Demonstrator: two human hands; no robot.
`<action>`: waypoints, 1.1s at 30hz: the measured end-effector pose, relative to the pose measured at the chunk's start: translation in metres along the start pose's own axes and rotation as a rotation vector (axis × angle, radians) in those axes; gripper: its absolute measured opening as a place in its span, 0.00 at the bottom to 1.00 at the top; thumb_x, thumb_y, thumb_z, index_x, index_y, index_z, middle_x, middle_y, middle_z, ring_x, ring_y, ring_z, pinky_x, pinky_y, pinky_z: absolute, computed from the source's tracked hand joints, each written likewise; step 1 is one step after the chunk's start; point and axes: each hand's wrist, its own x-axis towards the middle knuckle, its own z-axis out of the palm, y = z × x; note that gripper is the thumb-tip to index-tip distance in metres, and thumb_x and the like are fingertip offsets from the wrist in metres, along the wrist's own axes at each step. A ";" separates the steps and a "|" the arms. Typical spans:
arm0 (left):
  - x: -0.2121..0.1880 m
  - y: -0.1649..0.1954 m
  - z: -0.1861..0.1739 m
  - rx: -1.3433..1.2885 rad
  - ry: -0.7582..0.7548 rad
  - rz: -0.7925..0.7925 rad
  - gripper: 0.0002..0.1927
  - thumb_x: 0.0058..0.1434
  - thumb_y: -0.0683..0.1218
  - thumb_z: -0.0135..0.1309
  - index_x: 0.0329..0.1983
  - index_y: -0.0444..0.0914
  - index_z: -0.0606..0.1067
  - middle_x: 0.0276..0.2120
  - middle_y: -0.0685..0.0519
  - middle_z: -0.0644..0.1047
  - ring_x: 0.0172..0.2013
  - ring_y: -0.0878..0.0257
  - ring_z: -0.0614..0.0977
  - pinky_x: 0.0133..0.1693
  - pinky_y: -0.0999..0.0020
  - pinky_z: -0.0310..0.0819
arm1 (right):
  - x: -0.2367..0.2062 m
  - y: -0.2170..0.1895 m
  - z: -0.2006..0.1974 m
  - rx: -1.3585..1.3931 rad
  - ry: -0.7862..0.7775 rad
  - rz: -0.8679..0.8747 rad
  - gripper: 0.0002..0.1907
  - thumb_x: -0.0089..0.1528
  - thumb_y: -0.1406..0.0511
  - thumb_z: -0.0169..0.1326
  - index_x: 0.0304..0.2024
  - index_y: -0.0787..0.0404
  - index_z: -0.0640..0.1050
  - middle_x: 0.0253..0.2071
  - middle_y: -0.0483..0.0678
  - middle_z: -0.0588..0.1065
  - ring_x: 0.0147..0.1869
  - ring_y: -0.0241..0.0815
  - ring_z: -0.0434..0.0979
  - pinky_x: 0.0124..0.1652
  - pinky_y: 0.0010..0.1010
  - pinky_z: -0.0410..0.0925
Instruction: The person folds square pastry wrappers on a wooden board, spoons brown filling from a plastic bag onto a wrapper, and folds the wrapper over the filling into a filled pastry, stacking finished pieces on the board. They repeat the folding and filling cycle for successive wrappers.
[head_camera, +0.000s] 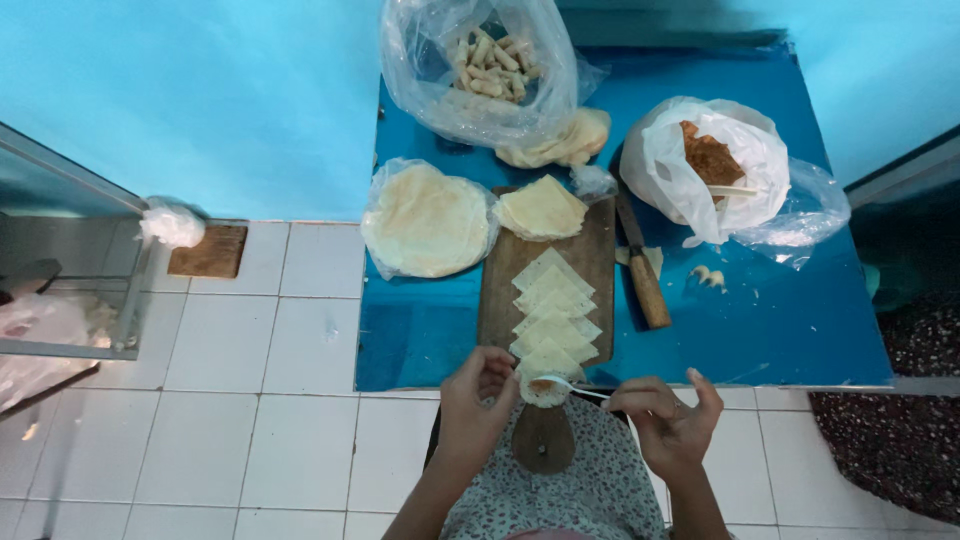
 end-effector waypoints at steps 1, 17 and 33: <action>0.001 0.000 0.000 0.001 0.002 -0.014 0.08 0.60 0.37 0.60 0.42 0.33 0.75 0.32 0.52 0.80 0.34 0.68 0.84 0.34 0.72 0.81 | -0.001 0.000 -0.001 0.000 -0.003 -0.011 0.43 0.61 0.83 0.51 0.70 0.57 0.44 0.39 0.51 0.82 0.45 0.48 0.82 0.45 0.39 0.75; -0.001 -0.012 -0.002 -0.006 -0.008 -0.034 0.09 0.59 0.36 0.60 0.43 0.33 0.76 0.34 0.51 0.80 0.35 0.69 0.84 0.37 0.72 0.81 | 0.084 0.022 -0.096 -0.203 0.463 -0.215 0.41 0.75 0.81 0.52 0.78 0.50 0.46 0.43 0.59 0.79 0.44 0.47 0.84 0.46 0.34 0.76; -0.007 -0.003 -0.003 -0.029 -0.013 -0.048 0.08 0.59 0.37 0.60 0.42 0.33 0.76 0.32 0.52 0.80 0.34 0.70 0.83 0.36 0.73 0.81 | 0.214 0.012 -0.096 -0.638 0.303 0.204 0.40 0.60 0.73 0.69 0.66 0.64 0.60 0.40 0.58 0.81 0.41 0.46 0.85 0.38 0.33 0.76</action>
